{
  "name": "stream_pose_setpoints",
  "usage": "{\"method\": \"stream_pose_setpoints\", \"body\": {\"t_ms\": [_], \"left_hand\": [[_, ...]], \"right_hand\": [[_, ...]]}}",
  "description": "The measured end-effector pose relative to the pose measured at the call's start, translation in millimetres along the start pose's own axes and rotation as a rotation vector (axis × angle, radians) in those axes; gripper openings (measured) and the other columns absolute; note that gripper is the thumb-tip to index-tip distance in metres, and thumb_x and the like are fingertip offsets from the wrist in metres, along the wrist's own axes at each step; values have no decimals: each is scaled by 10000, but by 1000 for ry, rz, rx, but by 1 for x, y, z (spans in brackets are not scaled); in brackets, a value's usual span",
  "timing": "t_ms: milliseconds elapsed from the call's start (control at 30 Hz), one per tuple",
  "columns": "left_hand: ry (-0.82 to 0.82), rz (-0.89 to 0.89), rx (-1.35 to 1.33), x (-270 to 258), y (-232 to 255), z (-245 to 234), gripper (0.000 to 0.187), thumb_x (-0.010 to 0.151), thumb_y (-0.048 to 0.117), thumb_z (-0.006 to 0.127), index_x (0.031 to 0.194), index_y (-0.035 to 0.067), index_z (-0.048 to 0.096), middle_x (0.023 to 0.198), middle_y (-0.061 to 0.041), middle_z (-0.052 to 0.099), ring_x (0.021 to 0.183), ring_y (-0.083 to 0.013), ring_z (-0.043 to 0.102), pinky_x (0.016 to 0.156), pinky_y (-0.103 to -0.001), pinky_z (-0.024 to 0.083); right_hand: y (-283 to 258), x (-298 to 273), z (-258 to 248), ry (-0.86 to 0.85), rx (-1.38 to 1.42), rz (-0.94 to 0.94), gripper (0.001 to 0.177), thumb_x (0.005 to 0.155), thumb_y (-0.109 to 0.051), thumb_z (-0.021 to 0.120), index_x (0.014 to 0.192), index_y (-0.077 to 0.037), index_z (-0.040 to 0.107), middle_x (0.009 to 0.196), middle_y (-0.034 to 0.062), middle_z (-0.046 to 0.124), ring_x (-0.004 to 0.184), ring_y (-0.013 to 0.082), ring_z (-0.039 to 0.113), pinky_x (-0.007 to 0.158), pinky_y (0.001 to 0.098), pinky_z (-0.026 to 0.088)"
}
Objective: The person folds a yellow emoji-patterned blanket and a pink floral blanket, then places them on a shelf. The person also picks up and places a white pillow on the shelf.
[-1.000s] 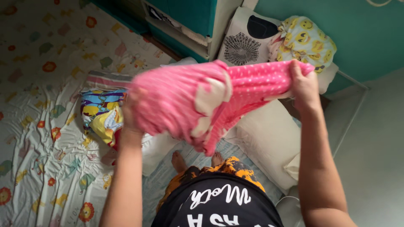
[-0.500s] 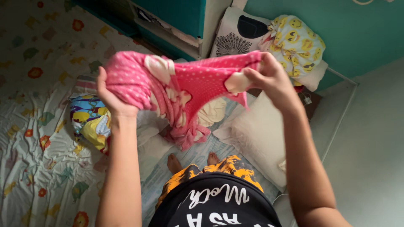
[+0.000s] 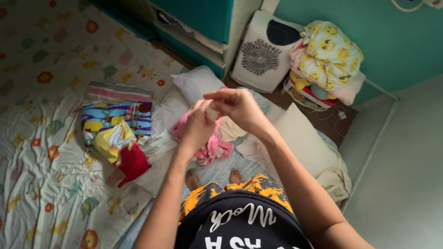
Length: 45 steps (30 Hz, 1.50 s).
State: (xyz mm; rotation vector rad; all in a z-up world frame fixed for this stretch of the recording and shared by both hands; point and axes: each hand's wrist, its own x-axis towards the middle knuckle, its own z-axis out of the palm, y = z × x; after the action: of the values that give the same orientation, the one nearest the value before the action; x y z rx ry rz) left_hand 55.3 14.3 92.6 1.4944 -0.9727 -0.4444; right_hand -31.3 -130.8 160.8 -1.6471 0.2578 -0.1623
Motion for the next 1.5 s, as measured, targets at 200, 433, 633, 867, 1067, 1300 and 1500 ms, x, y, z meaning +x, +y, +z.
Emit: {"method": "stream_pose_setpoints", "body": {"t_ms": [200,433,633,867,1067,1300,1500], "left_hand": [[-57,-282,-123,2,23,-8,295,995,87,613,1284,61,666,885,-10,715,754,-81,636,666,-271,539],[-38,-404,-487,5,58,-38,273,987,200,616,1203,51,690,835,9,721,627,-76,652,529,-265,560],[450,-412,-256,-3,98,-88,284,1001,284,646,1229,121,683,881,188,618,667,27,538,461,-202,365],[173,-230,-22,-2,68,-112,222,1021,147,637,1218,118,736,876,-16,618,721,-96,557,593,-244,470],[-46,29,175,-6,38,-51,220,936,87,742,1155,102,765,988,-49,641,928,-178,655,816,-324,555],[216,-155,101,-17,40,-50,284,895,194,842,1001,39,629,804,-53,635,751,-112,598,667,-316,526],[96,-300,-66,-54,-8,-1,264,931,242,759,1101,51,693,907,-102,755,793,-142,711,724,-313,559]], "right_hand": [[-21,-6,-19,-86,-471,-425,585,856,-169,819,1381,-41,597,975,95,662,955,185,605,849,325,512],[103,11,-14,-295,-261,-45,288,892,-135,768,1169,-87,710,993,47,774,951,143,676,861,327,569],[251,-8,-3,-307,-832,224,155,886,-101,673,1017,-90,755,914,157,746,802,195,658,764,373,543],[215,-27,6,130,-74,165,223,940,-45,612,1155,-103,623,903,77,701,810,132,667,724,317,551],[102,-7,35,-232,96,33,305,959,-3,666,1235,-93,571,899,36,684,825,70,671,700,253,574],[31,6,35,-51,173,133,181,962,-73,571,1096,-15,678,801,122,727,668,215,690,572,320,548],[-20,17,8,280,629,21,333,1051,-258,487,1207,4,621,1130,165,691,1001,252,712,850,388,625]]}}
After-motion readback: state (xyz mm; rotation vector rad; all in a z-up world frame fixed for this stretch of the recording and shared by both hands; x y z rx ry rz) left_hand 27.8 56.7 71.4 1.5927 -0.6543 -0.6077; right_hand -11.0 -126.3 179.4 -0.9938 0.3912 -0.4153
